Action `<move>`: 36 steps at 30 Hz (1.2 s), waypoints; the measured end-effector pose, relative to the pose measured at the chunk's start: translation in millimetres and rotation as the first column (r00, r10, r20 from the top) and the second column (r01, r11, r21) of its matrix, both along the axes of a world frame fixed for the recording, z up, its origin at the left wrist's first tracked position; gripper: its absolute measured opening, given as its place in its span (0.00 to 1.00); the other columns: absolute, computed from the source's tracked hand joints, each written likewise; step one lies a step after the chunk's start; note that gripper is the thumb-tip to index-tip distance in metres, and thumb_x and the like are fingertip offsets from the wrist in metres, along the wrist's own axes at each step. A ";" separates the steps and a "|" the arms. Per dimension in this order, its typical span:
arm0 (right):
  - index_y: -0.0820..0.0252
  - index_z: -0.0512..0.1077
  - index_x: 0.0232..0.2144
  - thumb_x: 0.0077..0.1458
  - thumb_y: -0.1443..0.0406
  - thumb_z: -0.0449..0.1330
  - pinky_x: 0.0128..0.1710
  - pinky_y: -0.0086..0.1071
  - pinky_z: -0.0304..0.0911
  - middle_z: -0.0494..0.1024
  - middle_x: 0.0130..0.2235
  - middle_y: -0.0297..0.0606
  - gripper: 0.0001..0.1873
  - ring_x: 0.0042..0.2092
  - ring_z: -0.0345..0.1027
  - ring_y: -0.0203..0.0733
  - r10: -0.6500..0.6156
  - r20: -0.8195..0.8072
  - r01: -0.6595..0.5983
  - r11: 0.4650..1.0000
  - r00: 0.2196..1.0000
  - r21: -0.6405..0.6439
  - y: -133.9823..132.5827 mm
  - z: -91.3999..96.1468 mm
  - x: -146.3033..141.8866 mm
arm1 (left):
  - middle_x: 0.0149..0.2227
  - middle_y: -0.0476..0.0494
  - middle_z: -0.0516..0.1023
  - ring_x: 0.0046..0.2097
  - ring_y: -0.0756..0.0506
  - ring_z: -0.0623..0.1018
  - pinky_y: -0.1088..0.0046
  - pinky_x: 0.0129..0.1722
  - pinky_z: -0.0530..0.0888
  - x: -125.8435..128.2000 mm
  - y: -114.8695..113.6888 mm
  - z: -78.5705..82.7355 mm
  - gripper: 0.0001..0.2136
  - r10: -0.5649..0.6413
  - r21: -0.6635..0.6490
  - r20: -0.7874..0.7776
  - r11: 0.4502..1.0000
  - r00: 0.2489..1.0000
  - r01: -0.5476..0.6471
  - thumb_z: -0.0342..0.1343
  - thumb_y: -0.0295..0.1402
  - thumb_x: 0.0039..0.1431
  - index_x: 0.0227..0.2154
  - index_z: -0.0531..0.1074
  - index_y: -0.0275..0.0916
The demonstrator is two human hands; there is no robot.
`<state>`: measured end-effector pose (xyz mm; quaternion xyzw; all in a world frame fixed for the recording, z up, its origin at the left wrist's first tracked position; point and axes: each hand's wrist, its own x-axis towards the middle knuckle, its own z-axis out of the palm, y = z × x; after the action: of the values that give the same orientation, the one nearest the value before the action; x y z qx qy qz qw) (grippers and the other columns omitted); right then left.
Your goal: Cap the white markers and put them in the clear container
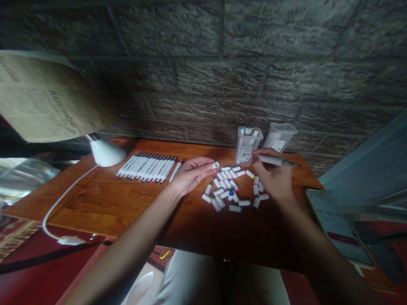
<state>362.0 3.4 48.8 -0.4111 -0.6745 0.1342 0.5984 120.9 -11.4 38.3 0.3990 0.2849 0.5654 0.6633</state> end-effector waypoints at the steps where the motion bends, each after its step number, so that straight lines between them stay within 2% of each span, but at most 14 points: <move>1: 0.57 0.76 0.35 0.54 0.66 0.61 0.29 0.32 0.64 0.78 0.33 0.36 0.06 0.30 0.69 0.38 0.012 -0.017 -0.012 1.000 1.000 -0.015 -0.6 -0.6 -1.2 | 0.34 0.42 0.84 0.33 0.49 0.82 0.77 0.41 0.78 0.0 -0.1 -0.2 0.11 -0.005 -0.006 -0.002 1.000 1.000 0.005 0.72 0.26 0.42 0.32 0.81 0.33; 7: 0.56 0.75 0.36 0.55 0.65 0.61 0.30 0.32 0.64 0.77 0.34 0.35 0.05 0.31 0.69 0.38 0.087 -0.030 -0.089 0.992 0.996 -0.088 -8.2 1.2 -8.3 | 0.33 0.43 0.83 0.33 0.49 0.82 0.75 0.42 0.78 1.5 -1.5 0.4 0.13 -0.002 -0.018 -0.015 1.000 1.000 0.001 0.73 0.27 0.40 0.31 0.81 0.33; 14: 0.55 0.74 0.37 0.55 0.63 0.63 0.25 0.30 0.63 0.77 0.32 0.34 0.06 0.28 0.68 0.36 0.187 -0.147 -0.207 0.968 0.971 -0.139 -20.7 14.8 -14.4 | 0.32 0.45 0.83 0.31 0.50 0.81 0.76 0.39 0.78 2.6 -2.6 1.6 0.12 -0.028 -0.005 -0.035 1.000 0.999 0.027 0.73 0.27 0.40 0.30 0.81 0.33; 18: 0.54 0.75 0.37 0.55 0.63 0.63 0.24 0.31 0.65 0.79 0.35 0.36 0.06 0.30 0.71 0.37 0.303 -0.076 -0.311 0.936 0.950 -0.164 -32.4 22.3 -17.2 | 0.31 0.45 0.83 0.32 0.50 0.81 0.75 0.40 0.78 3.9 -3.2 1.4 0.11 -0.017 0.011 -0.045 1.000 0.999 0.017 0.73 0.27 0.39 0.29 0.80 0.33; 24: 0.54 0.76 0.37 0.55 0.64 0.63 0.30 0.33 0.69 0.80 0.36 0.37 0.06 0.35 0.74 0.41 0.363 0.045 -0.353 0.924 0.931 -0.149 -33.3 18.9 -19.1 | 0.32 0.44 0.83 0.32 0.50 0.81 0.73 0.43 0.78 4.8 -4.7 2.3 0.12 -0.031 -0.008 -0.045 0.999 0.998 0.031 0.73 0.26 0.40 0.31 0.81 0.33; 29: 0.53 0.77 0.39 0.55 0.64 0.63 0.27 0.32 0.67 0.80 0.35 0.36 0.08 0.31 0.72 0.39 0.367 0.147 -0.349 0.927 0.918 -0.134 -31.3 14.7 -20.5 | 0.32 0.44 0.83 0.32 0.49 0.82 0.72 0.44 0.78 4.9 -4.6 0.9 0.11 -0.048 -0.004 -0.057 0.999 0.997 0.047 0.72 0.26 0.41 0.31 0.82 0.34; 32: 0.53 0.76 0.39 0.53 0.66 0.64 0.28 0.32 0.67 0.80 0.35 0.34 0.09 0.30 0.71 0.38 0.355 0.221 -0.349 0.935 0.908 -0.069 -33.5 17.0 -21.9 | 0.32 0.44 0.83 0.32 0.49 0.82 0.74 0.42 0.78 7.0 -5.0 0.1 0.11 -0.048 0.006 -0.059 0.999 0.997 0.048 0.72 0.27 0.41 0.31 0.82 0.35; 36: 0.51 0.77 0.36 0.51 0.69 0.64 0.33 0.36 0.69 0.80 0.34 0.34 0.09 0.34 0.73 0.41 0.233 0.293 -0.262 0.963 0.927 0.063 -32.9 20.1 -18.2 | 0.32 0.44 0.83 0.33 0.49 0.82 0.71 0.44 0.78 8.0 -5.1 -0.7 0.11 -0.046 0.000 -0.056 0.999 0.997 0.047 0.72 0.27 0.40 0.30 0.82 0.34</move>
<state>343.8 -29.5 68.9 -0.3071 -0.8052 0.1144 0.4942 129.0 -16.5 37.6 0.4218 0.2937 0.5385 0.6677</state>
